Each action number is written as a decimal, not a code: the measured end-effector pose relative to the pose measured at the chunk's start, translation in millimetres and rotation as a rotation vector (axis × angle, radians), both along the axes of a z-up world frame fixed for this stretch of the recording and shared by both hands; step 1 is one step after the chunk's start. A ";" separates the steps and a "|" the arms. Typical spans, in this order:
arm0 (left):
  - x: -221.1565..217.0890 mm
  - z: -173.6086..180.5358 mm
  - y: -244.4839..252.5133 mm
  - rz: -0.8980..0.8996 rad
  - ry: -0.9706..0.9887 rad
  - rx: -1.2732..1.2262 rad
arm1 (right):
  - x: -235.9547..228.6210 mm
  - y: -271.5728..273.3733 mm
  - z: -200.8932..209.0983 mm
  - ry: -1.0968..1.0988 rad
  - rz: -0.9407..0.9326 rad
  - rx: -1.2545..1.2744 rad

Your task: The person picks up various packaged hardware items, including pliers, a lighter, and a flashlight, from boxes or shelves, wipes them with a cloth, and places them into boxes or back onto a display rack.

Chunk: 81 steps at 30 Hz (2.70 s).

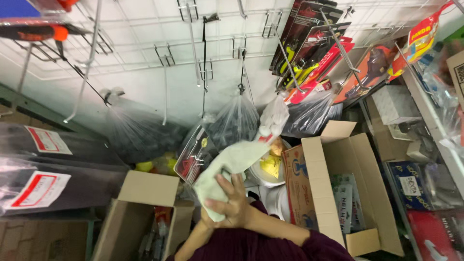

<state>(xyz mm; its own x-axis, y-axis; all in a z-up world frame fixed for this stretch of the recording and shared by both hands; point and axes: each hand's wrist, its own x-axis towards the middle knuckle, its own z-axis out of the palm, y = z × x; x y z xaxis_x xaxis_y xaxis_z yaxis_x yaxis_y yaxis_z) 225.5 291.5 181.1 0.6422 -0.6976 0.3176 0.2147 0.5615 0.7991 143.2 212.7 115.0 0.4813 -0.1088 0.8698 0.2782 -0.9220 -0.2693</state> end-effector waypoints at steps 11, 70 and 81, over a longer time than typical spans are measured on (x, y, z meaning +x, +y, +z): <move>-25.6 -12.0 -37.6 0.326 0.144 -0.157 | -57.9 -70.9 -105.4 0.065 0.288 0.101; -3.0 -56.9 -63.8 -0.156 -0.618 0.482 | -87.9 -112.1 -38.2 -0.306 0.279 1.879; -16.7 -57.9 -117.1 0.273 -0.460 0.341 | -111.1 -110.5 -83.4 0.304 0.218 1.421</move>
